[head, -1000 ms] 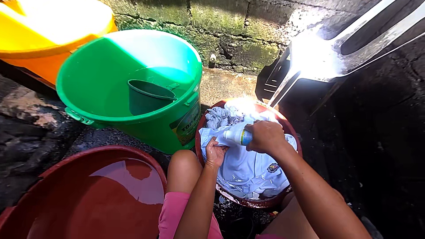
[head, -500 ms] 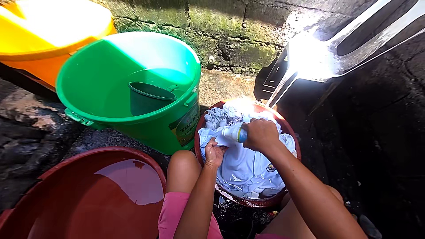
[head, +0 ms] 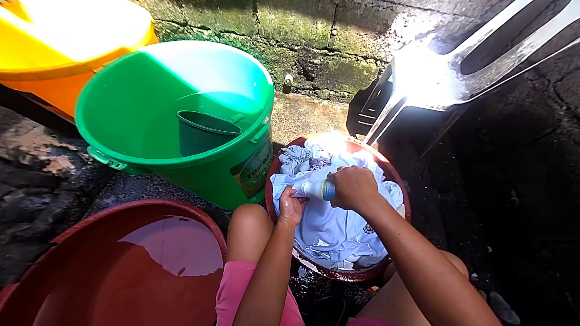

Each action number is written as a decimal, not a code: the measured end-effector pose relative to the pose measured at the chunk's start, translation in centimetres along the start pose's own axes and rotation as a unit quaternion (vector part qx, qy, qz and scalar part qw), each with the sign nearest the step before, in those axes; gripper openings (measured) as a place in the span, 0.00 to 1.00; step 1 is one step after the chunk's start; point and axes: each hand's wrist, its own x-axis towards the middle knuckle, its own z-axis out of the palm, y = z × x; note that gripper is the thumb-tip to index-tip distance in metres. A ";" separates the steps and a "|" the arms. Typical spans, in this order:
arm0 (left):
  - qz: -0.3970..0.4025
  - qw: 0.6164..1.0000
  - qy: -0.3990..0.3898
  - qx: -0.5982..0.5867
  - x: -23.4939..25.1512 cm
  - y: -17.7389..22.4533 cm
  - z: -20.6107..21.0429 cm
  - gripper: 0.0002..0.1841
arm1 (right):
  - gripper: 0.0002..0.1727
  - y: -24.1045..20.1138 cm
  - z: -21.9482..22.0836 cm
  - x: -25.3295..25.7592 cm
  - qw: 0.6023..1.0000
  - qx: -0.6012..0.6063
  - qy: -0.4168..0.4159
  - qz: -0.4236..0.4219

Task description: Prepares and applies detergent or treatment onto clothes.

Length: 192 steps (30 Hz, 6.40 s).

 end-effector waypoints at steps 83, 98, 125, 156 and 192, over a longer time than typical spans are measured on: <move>-0.001 0.722 0.073 0.688 5.6 9.2 -1.1 0.14 | 0.26 9.4 5.5 4.7 0.975 0.094 0.010 0.204; 0.002 0.721 0.073 0.689 5.5 9.2 -1.0 0.14 | 0.29 8.9 10.2 3.9 0.971 0.167 -0.020 0.171; -0.155 0.394 -0.388 0.819 3.0 6.0 2.1 0.11 | 0.42 12.5 11.8 10.6 0.514 0.766 0.350 0.160; -0.125 0.403 -0.240 0.874 4.1 4.8 2.2 0.14 | 0.43 6.0 9.1 26.6 0.840 0.537 0.028 0.067; 0.073 0.905 -0.195 0.371 -1.7 4.5 4.4 0.15 | 0.10 9.5 19.9 3.1 0.726 0.657 0.203 -0.012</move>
